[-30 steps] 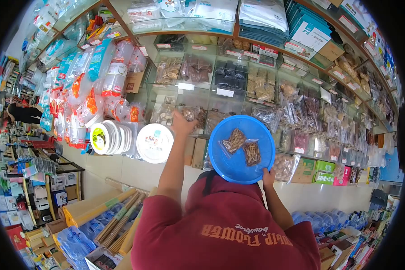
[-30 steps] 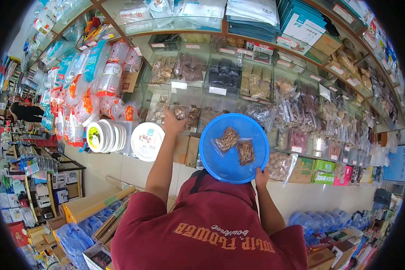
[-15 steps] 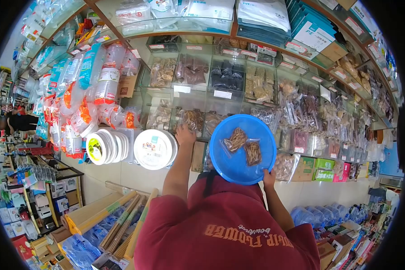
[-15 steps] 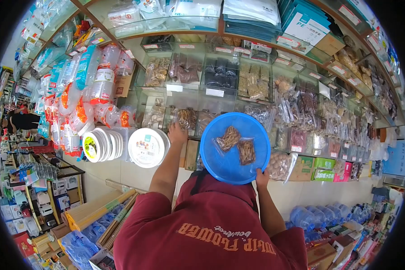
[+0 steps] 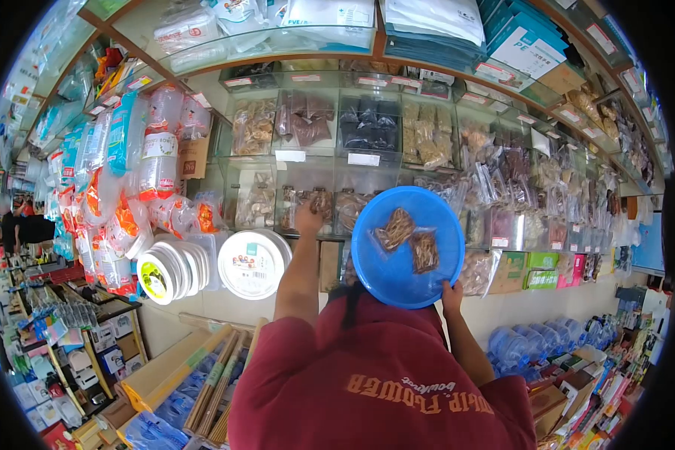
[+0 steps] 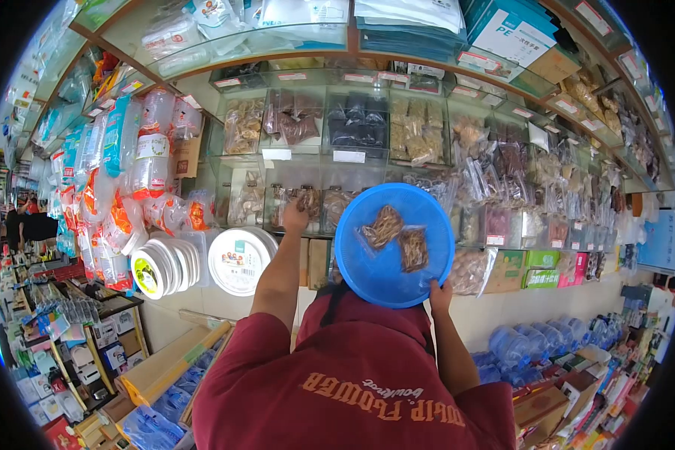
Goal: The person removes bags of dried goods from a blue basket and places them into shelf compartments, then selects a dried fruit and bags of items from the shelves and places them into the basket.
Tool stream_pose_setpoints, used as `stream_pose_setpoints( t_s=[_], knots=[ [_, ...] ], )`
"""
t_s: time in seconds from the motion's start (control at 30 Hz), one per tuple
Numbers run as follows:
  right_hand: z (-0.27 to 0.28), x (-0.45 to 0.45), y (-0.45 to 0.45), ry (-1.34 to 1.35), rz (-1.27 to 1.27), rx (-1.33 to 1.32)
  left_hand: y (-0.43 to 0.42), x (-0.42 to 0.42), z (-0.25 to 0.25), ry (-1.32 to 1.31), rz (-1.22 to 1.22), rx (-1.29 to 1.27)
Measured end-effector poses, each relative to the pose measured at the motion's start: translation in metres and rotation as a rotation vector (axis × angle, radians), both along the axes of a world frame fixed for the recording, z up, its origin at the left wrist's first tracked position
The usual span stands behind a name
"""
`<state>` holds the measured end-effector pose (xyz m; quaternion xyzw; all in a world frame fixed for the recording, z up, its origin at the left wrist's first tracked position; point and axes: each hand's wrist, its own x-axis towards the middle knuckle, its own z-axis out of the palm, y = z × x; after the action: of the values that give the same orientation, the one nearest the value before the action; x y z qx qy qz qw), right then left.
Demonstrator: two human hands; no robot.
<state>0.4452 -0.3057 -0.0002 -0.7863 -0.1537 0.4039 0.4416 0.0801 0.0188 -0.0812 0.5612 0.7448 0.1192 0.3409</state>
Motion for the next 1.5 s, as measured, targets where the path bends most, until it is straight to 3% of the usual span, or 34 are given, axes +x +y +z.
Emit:
stream_pose_setpoints(
  t_s=[0.13,0.27,0.33,0.47,0.57,0.63,0.7,0.73,0.8,0.83,0.9,1.0,1.2,1.33,1.43,1.5],
  knots=[
    [-0.001,-0.002,0.003,0.019,-0.008,0.012,0.004,0.003,-0.009,0.081,-0.108,0.122],
    [0.001,-0.006,0.012,-0.072,0.003,0.049,-0.005,0.0,0.012,0.124,-0.056,0.017],
    [-0.003,-0.002,0.01,-0.105,0.059,0.051,-0.021,0.004,0.015,0.13,0.061,0.356],
    [-0.008,0.006,0.009,-0.295,0.196,0.039,-0.049,0.029,0.051,-0.067,0.148,0.629],
    [-0.006,0.009,0.017,-0.294,0.216,0.073,-0.073,0.057,0.106,-0.153,0.029,0.769],
    [0.015,-0.001,0.031,-0.318,0.232,0.131,-0.086,0.079,0.129,-0.22,-0.214,0.83],
    [0.032,-0.012,0.038,-0.343,0.252,0.192,-0.092,0.099,0.12,-0.344,-0.495,0.667],
    [0.036,-0.015,0.04,-0.313,0.273,0.166,-0.097,0.109,0.128,-0.341,-0.488,0.677],
    [0.039,-0.02,0.048,-0.284,0.313,0.154,-0.106,0.123,0.143,0.015,-0.522,0.491],
    [0.038,-0.023,0.049,-0.318,0.313,0.157,-0.107,0.126,0.135,0.023,-0.502,0.498],
    [0.035,-0.031,0.049,-0.35,0.326,0.17,-0.103,0.126,0.12,0.251,-0.495,0.078],
    [0.031,-0.036,0.037,-0.326,0.257,0.209,-0.104,0.126,0.114,0.212,-0.549,-0.072],
    [0.015,-0.037,0.021,-0.345,0.27,0.223,-0.117,0.127,0.11,0.3,-0.612,0.012],
    [0.019,-0.031,0.025,-0.123,0.203,0.162,-0.114,0.126,0.122,0.287,-0.558,0.015],
    [0.007,-0.017,0.023,-0.093,0.167,0.166,-0.111,0.116,0.147,0.157,-0.543,-0.133],
    [0.005,-0.012,0.023,-0.09,0.129,0.154,-0.118,0.096,0.163,-0.178,-0.483,-0.11]
  ],
)
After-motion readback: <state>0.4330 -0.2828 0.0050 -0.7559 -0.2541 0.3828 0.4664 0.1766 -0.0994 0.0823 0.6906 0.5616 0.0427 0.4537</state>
